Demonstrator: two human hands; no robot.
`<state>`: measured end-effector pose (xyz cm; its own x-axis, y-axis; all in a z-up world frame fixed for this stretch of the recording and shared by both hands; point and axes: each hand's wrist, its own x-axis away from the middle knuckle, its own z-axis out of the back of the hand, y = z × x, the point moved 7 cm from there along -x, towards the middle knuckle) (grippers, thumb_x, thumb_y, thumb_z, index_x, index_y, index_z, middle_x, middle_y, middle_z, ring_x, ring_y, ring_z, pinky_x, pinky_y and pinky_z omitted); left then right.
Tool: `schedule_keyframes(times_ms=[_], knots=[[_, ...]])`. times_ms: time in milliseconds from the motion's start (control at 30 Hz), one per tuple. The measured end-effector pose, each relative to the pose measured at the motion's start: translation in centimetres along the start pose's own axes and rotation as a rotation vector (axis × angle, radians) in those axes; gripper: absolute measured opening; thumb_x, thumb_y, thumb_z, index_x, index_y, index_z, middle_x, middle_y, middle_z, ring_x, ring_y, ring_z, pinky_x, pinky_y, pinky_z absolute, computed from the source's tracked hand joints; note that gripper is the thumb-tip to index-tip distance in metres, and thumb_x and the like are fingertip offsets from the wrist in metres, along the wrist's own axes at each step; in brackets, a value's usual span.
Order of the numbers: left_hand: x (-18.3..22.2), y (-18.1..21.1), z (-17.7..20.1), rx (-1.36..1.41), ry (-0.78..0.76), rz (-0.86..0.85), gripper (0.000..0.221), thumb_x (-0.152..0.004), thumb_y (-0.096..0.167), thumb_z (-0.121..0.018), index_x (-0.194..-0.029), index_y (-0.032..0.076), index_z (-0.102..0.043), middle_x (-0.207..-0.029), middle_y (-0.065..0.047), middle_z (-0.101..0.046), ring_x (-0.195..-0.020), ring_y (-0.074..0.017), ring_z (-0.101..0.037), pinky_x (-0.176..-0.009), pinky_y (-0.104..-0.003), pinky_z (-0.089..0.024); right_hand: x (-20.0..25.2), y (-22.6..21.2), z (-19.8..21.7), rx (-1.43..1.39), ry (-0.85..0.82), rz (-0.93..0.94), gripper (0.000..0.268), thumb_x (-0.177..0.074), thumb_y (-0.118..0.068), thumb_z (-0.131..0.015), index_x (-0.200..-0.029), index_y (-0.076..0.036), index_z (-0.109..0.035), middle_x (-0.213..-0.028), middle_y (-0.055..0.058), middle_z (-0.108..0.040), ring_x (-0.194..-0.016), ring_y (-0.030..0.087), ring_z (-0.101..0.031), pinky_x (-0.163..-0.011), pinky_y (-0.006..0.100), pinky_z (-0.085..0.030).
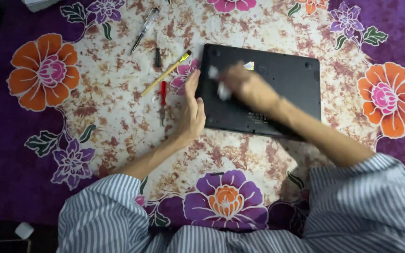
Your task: Assembling a laptop by securing internal components with a screwdriver, attaching the back cover, and cleaning the exterior.
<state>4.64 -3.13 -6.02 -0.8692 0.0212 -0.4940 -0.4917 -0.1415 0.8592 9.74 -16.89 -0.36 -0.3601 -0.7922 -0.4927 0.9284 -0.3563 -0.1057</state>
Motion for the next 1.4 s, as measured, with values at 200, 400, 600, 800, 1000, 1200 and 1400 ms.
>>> schedule_keyframes(times_ms=[200, 400, 600, 800, 1000, 1200, 1400], knots=[[-0.2, 1.0, 0.3, -0.058, -0.006, 0.024, 0.062, -0.102, -0.007, -0.023, -0.163, 0.004, -0.014, -0.167, -0.027, -0.023, -0.156, -0.0411, -0.022, -0.129, -0.052, -0.017, 0.8, 9.0, -7.1, 0.067, 0.065, 0.017, 0.026, -0.103, -0.008, -0.049, -0.106, 0.005, -0.070, -0.112, 0.022, -0.065, -0.116, 0.040, -0.057, -0.108, 0.052, -0.042], [-0.1, 0.9, 0.6, -0.112, -0.020, 0.055, 0.066, -0.099, -0.008, -0.015, -0.163, 0.007, -0.010, -0.171, -0.020, -0.020, -0.158, -0.0347, -0.019, -0.130, -0.046, -0.013, 0.3, -10.1, 3.4, -0.041, -0.114, 0.018, 0.018, -0.099, -0.005, -0.058, -0.107, 0.002, -0.073, -0.117, 0.021, -0.067, -0.109, 0.034, -0.061, -0.095, 0.041, -0.048], [-0.3, 1.2, 0.5, -0.088, -0.013, 0.037, 0.056, -0.107, 0.000, -0.016, -0.162, 0.004, -0.014, -0.168, -0.023, -0.025, -0.156, -0.0396, -0.024, -0.128, -0.050, -0.020, 3.7, 4.4, 2.1, 0.162, 0.015, -0.145, 0.013, -0.104, -0.009, -0.062, -0.109, -0.006, -0.072, -0.113, 0.008, -0.066, -0.103, 0.027, -0.064, -0.084, 0.032, -0.055], [-0.3, 0.7, 0.3, -0.073, -0.019, 0.103, 0.050, -0.115, 0.020, -0.022, -0.161, 0.005, -0.012, -0.167, -0.023, -0.027, -0.155, -0.0388, -0.025, -0.127, -0.052, -0.020, 0.6, -6.6, -2.2, 0.020, 0.018, -0.033, 0.014, -0.092, -0.001, -0.062, -0.103, -0.002, -0.071, -0.107, 0.015, -0.065, -0.102, 0.029, -0.062, -0.084, 0.034, -0.055], [-0.4, 0.9, 0.4, -0.188, -0.038, 0.054, 0.053, -0.110, 0.006, -0.039, -0.158, 0.002, -0.017, -0.166, -0.024, -0.028, -0.154, -0.0408, -0.028, -0.127, -0.053, -0.021, 3.9, -8.2, 6.6, -0.098, -0.104, -0.053, 0.010, -0.087, 0.004, -0.068, -0.095, 0.011, -0.071, -0.097, 0.027, -0.070, -0.088, 0.042, -0.066, -0.080, 0.047, -0.055], [-0.4, -0.4, 0.3, -0.086, 0.008, 0.007, 0.055, -0.107, 0.002, -0.042, -0.158, 0.003, -0.020, -0.164, -0.024, -0.030, -0.153, -0.0420, -0.030, -0.127, -0.054, -0.024, 8.0, 4.8, 4.5, 0.184, 0.125, -0.360, 0.007, -0.099, -0.010, -0.074, -0.106, -0.007, -0.076, -0.093, 0.009, -0.064, -0.088, 0.030, -0.058, -0.075, 0.039, -0.048], [-0.1, -1.4, 0.4, -0.134, 0.010, 0.011, 0.056, -0.107, -0.002, -0.035, -0.160, 0.004, -0.019, -0.166, -0.020, -0.029, -0.154, -0.0378, -0.028, -0.126, -0.048, -0.026, 0.6, -4.8, -1.5, -0.132, 0.161, -0.210, 0.009, -0.093, -0.009, -0.070, -0.100, -0.004, -0.066, -0.103, 0.014, -0.062, -0.093, 0.032, -0.058, -0.082, 0.041, -0.050]])
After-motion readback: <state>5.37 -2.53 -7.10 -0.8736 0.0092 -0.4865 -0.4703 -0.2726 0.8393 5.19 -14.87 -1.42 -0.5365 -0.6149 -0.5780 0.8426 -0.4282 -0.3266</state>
